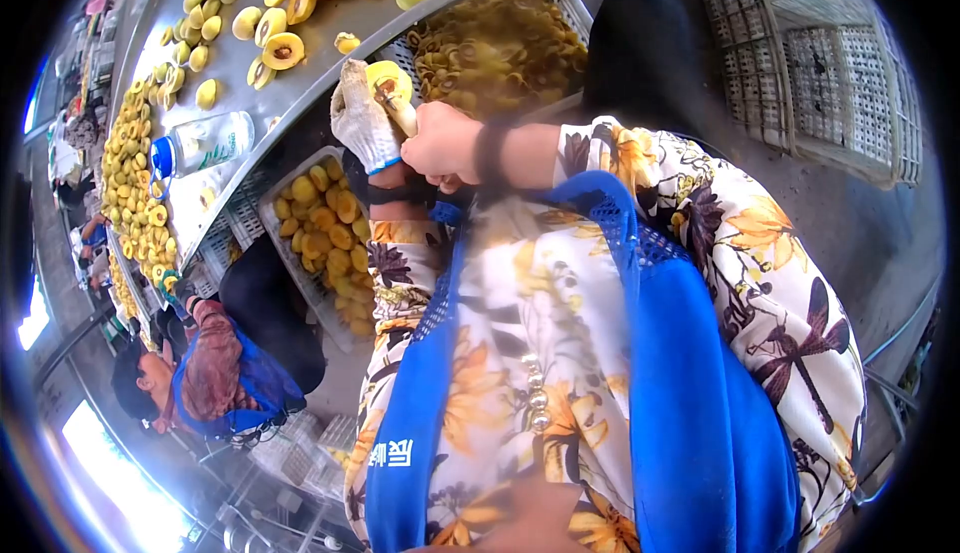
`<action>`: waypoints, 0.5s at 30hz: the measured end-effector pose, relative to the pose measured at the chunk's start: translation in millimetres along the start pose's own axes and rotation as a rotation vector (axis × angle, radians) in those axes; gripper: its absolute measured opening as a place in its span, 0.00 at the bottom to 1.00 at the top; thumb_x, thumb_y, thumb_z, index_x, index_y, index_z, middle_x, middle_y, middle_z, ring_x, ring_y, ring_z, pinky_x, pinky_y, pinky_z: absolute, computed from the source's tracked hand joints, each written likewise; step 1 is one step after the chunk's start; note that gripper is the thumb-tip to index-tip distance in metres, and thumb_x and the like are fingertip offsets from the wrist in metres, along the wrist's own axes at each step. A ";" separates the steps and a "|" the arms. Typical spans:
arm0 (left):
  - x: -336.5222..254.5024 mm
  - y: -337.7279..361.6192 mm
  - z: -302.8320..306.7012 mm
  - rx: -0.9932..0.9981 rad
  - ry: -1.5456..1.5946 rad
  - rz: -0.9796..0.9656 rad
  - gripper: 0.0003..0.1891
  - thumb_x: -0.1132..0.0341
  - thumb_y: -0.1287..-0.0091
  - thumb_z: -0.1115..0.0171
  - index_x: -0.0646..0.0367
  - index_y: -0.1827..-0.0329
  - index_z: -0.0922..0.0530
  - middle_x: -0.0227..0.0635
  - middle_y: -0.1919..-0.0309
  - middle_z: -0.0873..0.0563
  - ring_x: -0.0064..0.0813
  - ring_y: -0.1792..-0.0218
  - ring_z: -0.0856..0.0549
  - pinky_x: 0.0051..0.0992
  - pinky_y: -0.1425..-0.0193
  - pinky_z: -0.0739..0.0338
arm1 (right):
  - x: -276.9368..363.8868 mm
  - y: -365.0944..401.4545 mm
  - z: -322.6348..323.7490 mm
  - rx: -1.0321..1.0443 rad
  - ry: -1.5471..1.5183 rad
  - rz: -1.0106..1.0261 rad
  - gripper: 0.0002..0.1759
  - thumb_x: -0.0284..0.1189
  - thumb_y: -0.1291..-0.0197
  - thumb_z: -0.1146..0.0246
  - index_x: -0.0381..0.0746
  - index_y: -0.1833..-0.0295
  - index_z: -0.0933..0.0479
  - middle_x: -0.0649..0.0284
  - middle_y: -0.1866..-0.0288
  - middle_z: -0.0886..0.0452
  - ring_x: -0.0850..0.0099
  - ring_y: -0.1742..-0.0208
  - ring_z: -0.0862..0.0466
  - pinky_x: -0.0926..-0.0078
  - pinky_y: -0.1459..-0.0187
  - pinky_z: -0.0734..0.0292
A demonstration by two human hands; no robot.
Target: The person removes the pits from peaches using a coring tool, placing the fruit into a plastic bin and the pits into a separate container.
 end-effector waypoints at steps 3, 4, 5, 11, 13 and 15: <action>10.0 -6.2 2.7 0.110 0.269 0.420 0.23 0.43 0.37 0.45 0.59 0.66 0.23 0.39 0.76 0.19 0.36 0.78 0.20 0.30 0.74 0.23 | -10.2 -6.2 -1.2 -0.051 0.128 0.086 0.08 0.24 0.49 0.46 0.32 0.63 0.32 0.58 0.79 0.26 0.70 0.84 0.26 0.72 0.84 0.32; 9.0 -5.8 4.2 0.122 0.270 0.432 0.23 0.43 0.37 0.45 0.59 0.66 0.23 0.40 0.76 0.19 0.36 0.78 0.20 0.30 0.73 0.23 | -10.1 -6.9 -1.2 -0.066 0.218 0.120 0.09 0.25 0.49 0.47 0.33 0.61 0.32 0.58 0.78 0.25 0.70 0.83 0.24 0.73 0.83 0.30; 6.8 -5.8 4.2 0.137 0.270 0.443 0.24 0.43 0.37 0.46 0.59 0.66 0.23 0.40 0.76 0.18 0.36 0.78 0.20 0.30 0.73 0.23 | -7.2 -6.0 -0.6 -0.113 0.294 0.139 0.10 0.25 0.49 0.47 0.33 0.61 0.31 0.56 0.76 0.24 0.67 0.81 0.23 0.71 0.81 0.28; -3.0 1.8 -0.1 -0.192 0.059 -0.003 0.14 0.57 0.37 0.38 0.61 0.67 0.23 0.34 0.76 0.19 0.25 0.79 0.20 0.24 0.78 0.26 | -7.4 -10.7 0.3 -0.188 0.503 0.207 0.12 0.27 0.49 0.46 0.31 0.60 0.31 0.46 0.66 0.21 0.54 0.65 0.18 0.62 0.63 0.23; -3.0 1.9 1.9 -0.201 0.075 0.042 0.15 0.56 0.37 0.38 0.61 0.66 0.23 0.35 0.76 0.19 0.28 0.80 0.20 0.26 0.77 0.25 | -6.2 -10.4 -0.1 -0.180 0.507 0.195 0.12 0.26 0.49 0.46 0.31 0.60 0.31 0.45 0.66 0.21 0.53 0.62 0.18 0.61 0.60 0.24; 4.6 -3.9 7.9 -0.112 0.199 0.193 0.16 0.54 0.37 0.40 0.60 0.65 0.24 0.36 0.76 0.20 0.32 0.78 0.20 0.29 0.74 0.24 | -11.1 -17.4 1.7 -0.237 0.690 0.329 0.12 0.26 0.49 0.47 0.30 0.59 0.31 0.46 0.67 0.21 0.53 0.63 0.18 0.61 0.61 0.24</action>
Point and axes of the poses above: each hand's wrist, its own y-axis away from the middle knuckle, its own z-axis out of the back of the hand, x = y × z, the point moved 3 cm from there along -y, towards the middle knuckle
